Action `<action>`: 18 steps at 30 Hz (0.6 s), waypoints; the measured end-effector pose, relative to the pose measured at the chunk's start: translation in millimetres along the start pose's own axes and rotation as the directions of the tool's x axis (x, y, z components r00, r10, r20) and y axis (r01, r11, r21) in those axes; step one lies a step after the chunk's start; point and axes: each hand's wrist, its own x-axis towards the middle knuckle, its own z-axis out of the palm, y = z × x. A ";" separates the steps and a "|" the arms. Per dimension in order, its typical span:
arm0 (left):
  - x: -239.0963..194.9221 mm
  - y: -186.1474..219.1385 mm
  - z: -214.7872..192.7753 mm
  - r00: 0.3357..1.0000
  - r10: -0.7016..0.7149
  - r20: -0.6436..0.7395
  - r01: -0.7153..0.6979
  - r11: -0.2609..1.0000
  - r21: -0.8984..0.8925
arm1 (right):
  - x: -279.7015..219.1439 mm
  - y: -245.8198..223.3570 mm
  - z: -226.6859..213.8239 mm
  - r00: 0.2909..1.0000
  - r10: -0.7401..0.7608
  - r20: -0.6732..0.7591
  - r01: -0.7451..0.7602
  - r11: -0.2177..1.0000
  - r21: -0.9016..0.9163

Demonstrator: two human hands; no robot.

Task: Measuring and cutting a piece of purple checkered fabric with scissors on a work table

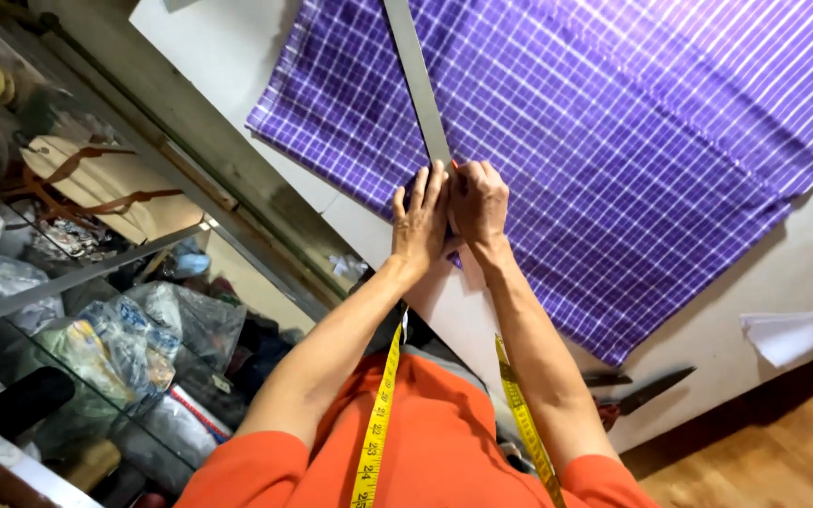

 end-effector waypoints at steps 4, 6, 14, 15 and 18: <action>3.7 -13.3 14.1 0.993 0.077 -0.094 -0.080 0.996 -0.031 | -3.2 3.1 3.0 0.999 0.033 0.040 -0.032 0.999 -0.031; 11.5 -24.3 28.9 0.985 0.105 -0.134 -0.111 0.993 -0.041 | 0.0 -2.0 -1.8 0.998 0.042 0.048 -0.040 0.998 -0.044; 85.3 -81.1 -21.6 0.969 -0.009 -0.247 -0.076 0.940 -0.332 | 11.3 -27.8 -15.8 0.997 0.067 0.038 -0.066 0.997 -0.046; 104.3 -93.0 -33.1 0.970 -0.010 -0.242 -0.074 0.939 -0.335 | 16.7 -32.9 -19.6 0.997 0.070 0.043 -0.068 0.997 -0.047; 155.6 -123.9 -56.8 0.987 -0.111 -0.116 0.075 0.957 -0.281 | 25.4 -44.0 -30.3 0.994 0.035 0.105 -0.027 0.997 -0.074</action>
